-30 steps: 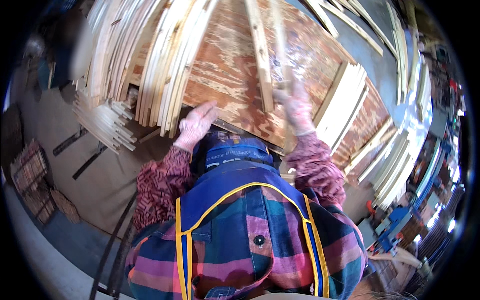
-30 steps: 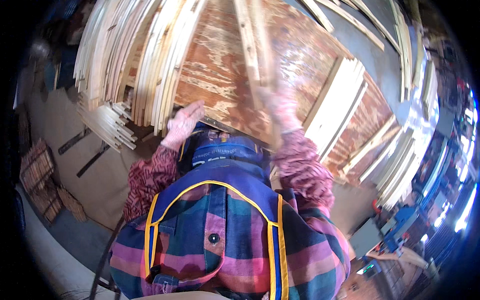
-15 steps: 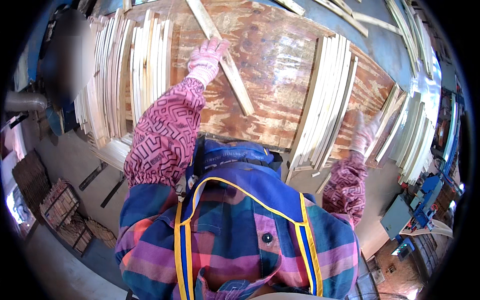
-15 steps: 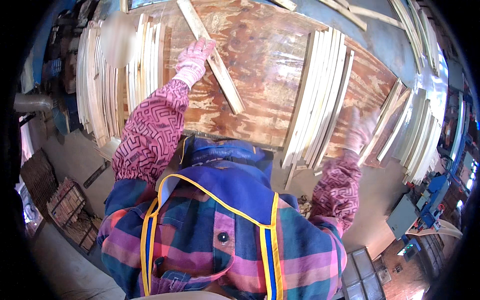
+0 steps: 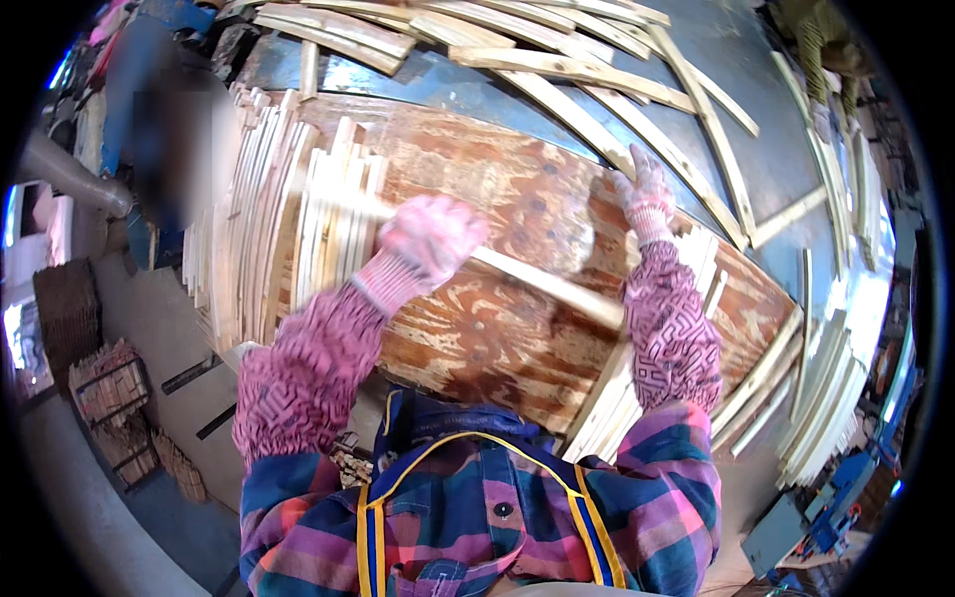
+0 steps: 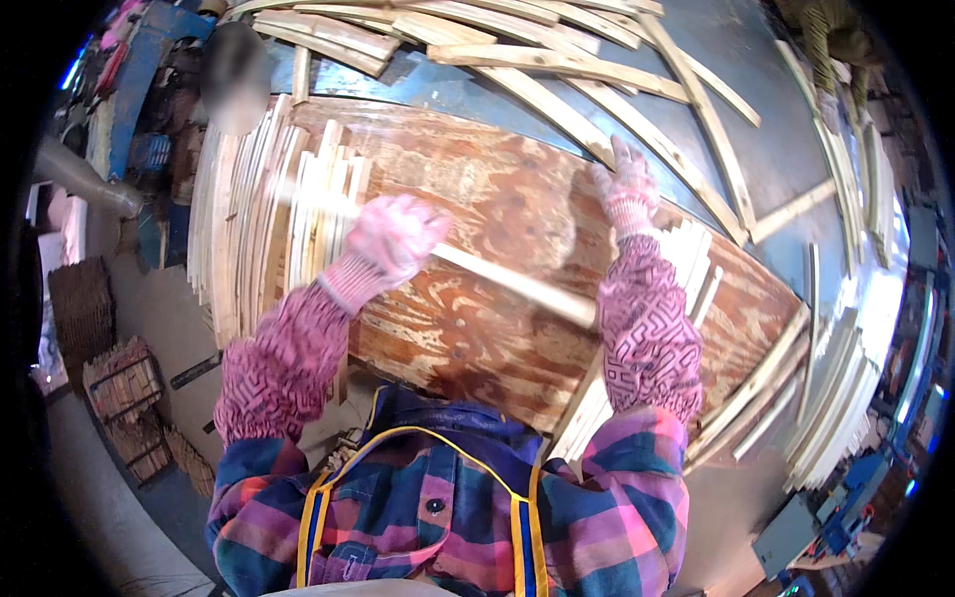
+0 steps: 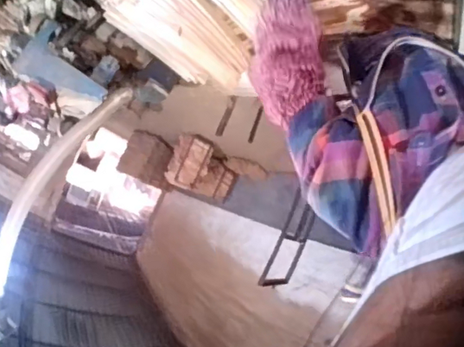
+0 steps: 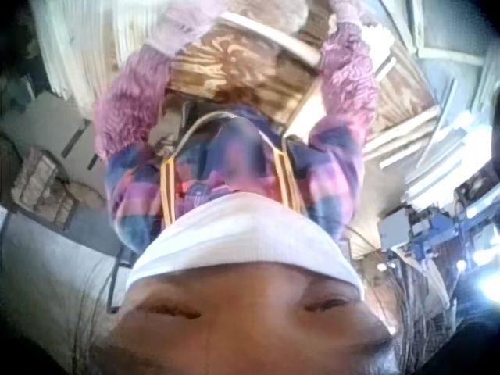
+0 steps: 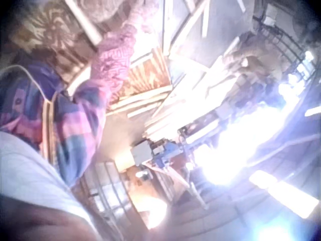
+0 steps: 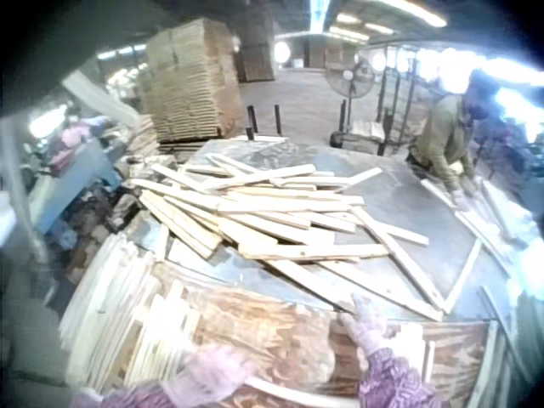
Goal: The person sorts and stacks thin wooden strips on a workbench. They pick up individual strips from a pile, inspect them, and place them into a neat stack, occasionally adjusting the alignment of the stack.
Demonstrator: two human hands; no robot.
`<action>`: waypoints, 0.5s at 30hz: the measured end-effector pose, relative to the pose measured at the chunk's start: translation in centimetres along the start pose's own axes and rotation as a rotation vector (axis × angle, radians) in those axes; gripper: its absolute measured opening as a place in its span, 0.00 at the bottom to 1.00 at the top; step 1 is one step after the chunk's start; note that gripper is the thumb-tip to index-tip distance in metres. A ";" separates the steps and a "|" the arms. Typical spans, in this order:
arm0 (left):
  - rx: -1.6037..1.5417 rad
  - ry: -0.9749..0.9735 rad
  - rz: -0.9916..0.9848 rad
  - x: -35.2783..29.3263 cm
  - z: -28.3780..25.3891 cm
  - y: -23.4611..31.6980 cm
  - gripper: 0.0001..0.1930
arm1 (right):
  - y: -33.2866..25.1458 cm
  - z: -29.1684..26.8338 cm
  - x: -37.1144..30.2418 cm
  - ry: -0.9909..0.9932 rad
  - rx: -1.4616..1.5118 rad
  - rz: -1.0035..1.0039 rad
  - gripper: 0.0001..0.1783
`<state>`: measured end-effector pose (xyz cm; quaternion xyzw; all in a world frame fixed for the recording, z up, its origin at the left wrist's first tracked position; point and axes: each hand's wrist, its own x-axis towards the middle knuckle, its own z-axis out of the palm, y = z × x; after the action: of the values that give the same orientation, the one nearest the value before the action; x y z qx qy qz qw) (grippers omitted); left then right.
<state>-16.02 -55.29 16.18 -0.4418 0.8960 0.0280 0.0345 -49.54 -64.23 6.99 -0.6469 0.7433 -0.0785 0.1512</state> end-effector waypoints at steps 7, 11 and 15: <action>-1.126 -0.177 -0.977 -10.7 7.2 -3.9 0.34 | -5.5 2.2 7.3 -0.134 -0.297 -0.045 0.34; -1.668 -0.071 -1.115 -11.2 9.4 -1.6 0.27 | -9.2 -0.2 1.0 -0.357 -0.101 -0.042 0.32; -1.998 0.013 -1.110 -11.3 11.6 -0.5 0.19 | -7.3 1.1 -10.6 -0.495 -0.014 -0.022 0.35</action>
<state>-8.34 -45.73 5.61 -0.6068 0.1543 0.7068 -0.3292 -41.06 -54.81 9.56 -0.6553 0.6771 0.0862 0.3234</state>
